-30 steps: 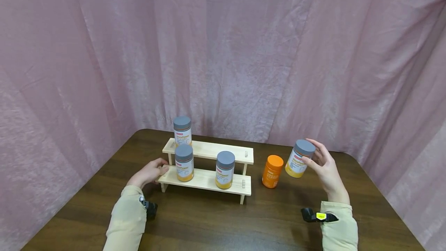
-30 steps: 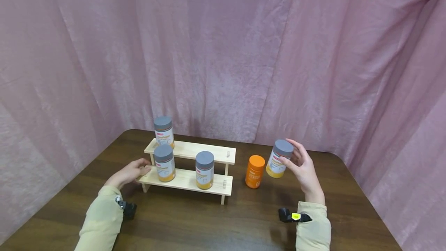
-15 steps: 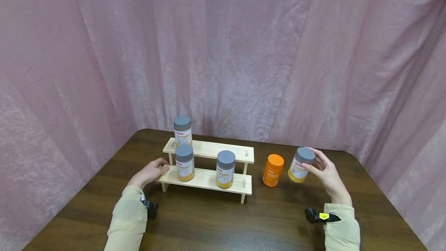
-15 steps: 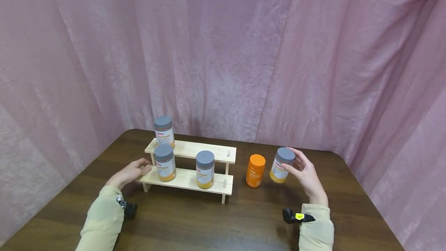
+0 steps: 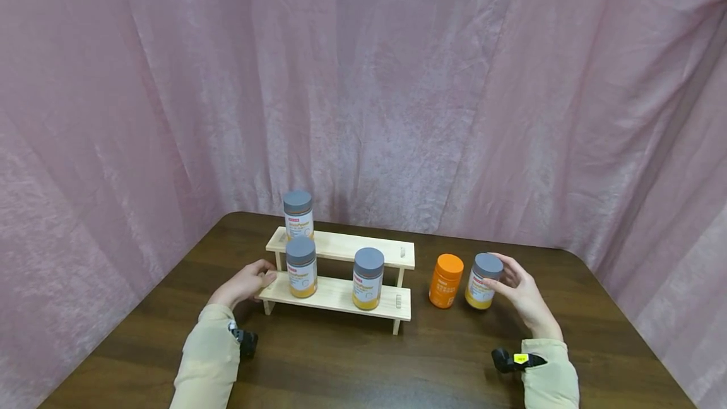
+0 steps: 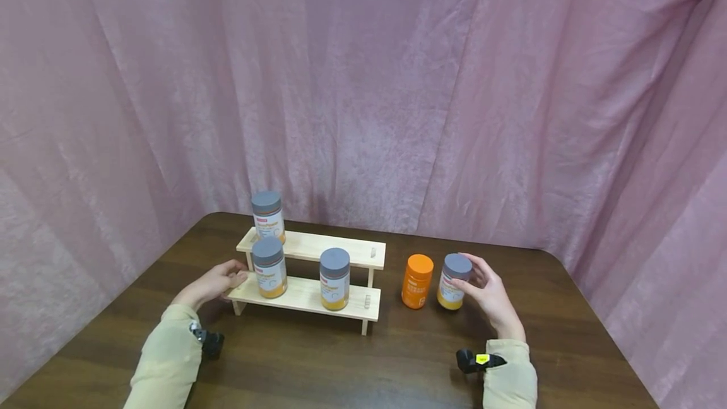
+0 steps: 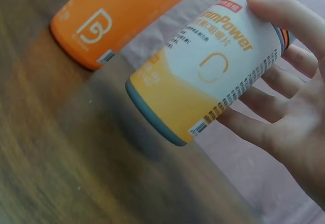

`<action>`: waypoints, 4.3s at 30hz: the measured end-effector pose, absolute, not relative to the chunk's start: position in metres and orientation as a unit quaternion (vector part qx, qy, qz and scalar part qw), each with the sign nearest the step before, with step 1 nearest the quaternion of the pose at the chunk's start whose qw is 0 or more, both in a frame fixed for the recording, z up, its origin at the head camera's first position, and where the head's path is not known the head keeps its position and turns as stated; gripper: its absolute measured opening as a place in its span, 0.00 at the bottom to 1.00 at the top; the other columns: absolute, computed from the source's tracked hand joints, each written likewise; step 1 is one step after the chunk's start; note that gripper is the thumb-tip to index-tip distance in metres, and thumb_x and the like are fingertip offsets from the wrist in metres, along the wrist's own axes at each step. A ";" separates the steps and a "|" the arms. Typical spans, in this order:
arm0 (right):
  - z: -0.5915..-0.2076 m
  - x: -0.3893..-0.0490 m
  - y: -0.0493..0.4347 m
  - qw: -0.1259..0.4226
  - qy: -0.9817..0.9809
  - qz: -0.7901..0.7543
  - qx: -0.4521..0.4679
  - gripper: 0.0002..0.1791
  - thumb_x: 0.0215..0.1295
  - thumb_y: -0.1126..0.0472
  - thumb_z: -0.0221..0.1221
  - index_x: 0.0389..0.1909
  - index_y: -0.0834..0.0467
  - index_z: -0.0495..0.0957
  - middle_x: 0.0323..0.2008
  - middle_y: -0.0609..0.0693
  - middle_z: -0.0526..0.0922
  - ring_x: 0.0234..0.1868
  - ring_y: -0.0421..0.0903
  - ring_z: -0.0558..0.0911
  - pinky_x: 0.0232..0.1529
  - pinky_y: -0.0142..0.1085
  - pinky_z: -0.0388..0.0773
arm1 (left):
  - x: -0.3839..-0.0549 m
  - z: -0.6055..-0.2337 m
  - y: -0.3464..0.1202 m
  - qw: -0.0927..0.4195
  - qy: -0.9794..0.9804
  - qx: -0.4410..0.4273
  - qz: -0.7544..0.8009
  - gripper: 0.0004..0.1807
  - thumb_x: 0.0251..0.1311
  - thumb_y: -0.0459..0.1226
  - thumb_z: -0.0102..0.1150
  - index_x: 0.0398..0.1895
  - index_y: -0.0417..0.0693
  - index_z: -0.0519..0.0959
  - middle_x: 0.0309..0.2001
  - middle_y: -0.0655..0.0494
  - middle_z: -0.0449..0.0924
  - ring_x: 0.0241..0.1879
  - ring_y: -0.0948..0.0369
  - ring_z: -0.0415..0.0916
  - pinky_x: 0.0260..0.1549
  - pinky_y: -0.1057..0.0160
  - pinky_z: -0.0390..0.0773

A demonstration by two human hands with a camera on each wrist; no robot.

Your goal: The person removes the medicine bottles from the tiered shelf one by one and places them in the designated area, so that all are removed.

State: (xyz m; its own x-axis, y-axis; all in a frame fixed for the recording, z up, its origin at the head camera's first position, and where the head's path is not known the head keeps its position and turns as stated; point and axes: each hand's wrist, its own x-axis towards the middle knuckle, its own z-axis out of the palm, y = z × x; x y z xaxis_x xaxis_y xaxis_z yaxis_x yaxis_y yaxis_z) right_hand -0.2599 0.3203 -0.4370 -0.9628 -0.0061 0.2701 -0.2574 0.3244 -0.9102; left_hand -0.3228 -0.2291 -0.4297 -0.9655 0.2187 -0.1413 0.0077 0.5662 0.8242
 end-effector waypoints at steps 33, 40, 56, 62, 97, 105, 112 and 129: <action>-0.429 -0.256 0.322 0.070 -0.839 0.537 0.050 0.35 0.64 0.59 0.63 0.68 0.60 0.59 0.50 0.29 0.71 0.50 0.23 0.71 0.50 0.26 0.70 | -0.324 -0.429 -0.230 0.113 0.876 0.068 0.463 0.18 0.71 0.36 0.47 0.56 0.30 0.66 0.38 0.43 0.72 0.29 0.60 0.72 0.27 0.61 0.76; -0.416 -0.253 0.319 0.079 -0.859 0.501 0.073 0.36 0.66 0.56 0.61 0.70 0.61 0.57 0.65 0.57 0.67 0.51 0.21 0.67 0.48 0.22 0.70 | -0.323 -0.430 -0.230 0.115 0.876 0.065 0.463 0.17 0.71 0.36 0.47 0.56 0.32 0.66 0.41 0.42 0.72 0.31 0.59 0.72 0.29 0.60 0.76; -0.377 -0.241 0.297 0.166 -0.882 0.435 0.075 0.34 0.65 0.54 0.62 0.68 0.62 0.61 0.68 0.65 0.62 0.68 0.64 0.60 0.63 0.62 0.58 | -0.321 -0.435 -0.230 0.104 0.873 0.067 0.472 0.16 0.70 0.35 0.48 0.54 0.32 0.68 0.39 0.42 0.72 0.29 0.59 0.72 0.27 0.60 0.76; -0.362 -0.245 0.273 0.207 -0.869 0.447 0.049 0.31 0.66 0.53 0.61 0.65 0.62 0.66 0.68 0.63 0.62 0.69 0.62 0.59 0.67 0.61 0.54 | -0.323 -0.432 -0.229 0.101 0.869 0.065 0.480 0.16 0.70 0.35 0.49 0.54 0.31 0.67 0.36 0.45 0.71 0.27 0.60 0.71 0.27 0.61 0.75; -0.316 -0.300 0.146 0.050 -0.819 0.553 0.148 0.26 0.71 0.59 0.55 0.67 0.59 0.63 0.62 0.65 0.74 0.61 0.60 0.75 0.62 0.51 0.72 | -0.332 -0.435 -0.224 0.097 0.867 0.064 0.484 0.16 0.70 0.36 0.48 0.54 0.32 0.67 0.40 0.41 0.73 0.30 0.59 0.73 0.28 0.60 0.77; -0.309 -0.301 0.121 0.029 -0.802 0.572 0.170 0.26 0.71 0.59 0.55 0.67 0.58 0.64 0.62 0.64 0.74 0.62 0.60 0.75 0.63 0.51 0.71 | -0.331 -0.431 -0.222 0.098 0.870 0.051 0.480 0.17 0.70 0.36 0.49 0.56 0.33 0.67 0.43 0.39 0.73 0.31 0.59 0.73 0.29 0.60 0.77; -0.306 -0.306 0.106 0.010 -0.809 0.561 0.175 0.24 0.71 0.59 0.54 0.65 0.61 0.65 0.62 0.66 0.73 0.61 0.60 0.76 0.61 0.53 0.72 | -0.333 -0.430 -0.219 0.093 0.873 0.056 0.475 0.18 0.70 0.36 0.49 0.55 0.32 0.67 0.45 0.37 0.73 0.30 0.59 0.73 0.29 0.59 0.77; -0.297 -0.331 0.073 -0.012 -0.841 0.486 0.237 0.22 0.68 0.59 0.57 0.60 0.61 0.70 0.52 0.62 0.81 0.50 0.53 0.83 0.53 0.46 0.78 | -0.334 -0.437 -0.221 0.125 0.853 0.056 0.504 0.19 0.71 0.39 0.48 0.58 0.35 0.65 0.40 0.44 0.76 0.29 0.61 0.74 0.31 0.60 0.76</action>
State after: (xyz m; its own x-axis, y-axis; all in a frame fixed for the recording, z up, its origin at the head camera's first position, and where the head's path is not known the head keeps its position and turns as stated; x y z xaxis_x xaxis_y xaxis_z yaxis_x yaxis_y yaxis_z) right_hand -0.3311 0.0734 -0.2965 -0.8872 -0.4106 0.2104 -0.3875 0.4155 -0.8230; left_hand -0.3343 -0.2211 -0.4367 -0.9627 0.2213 -0.1559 -0.0299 0.4854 0.8738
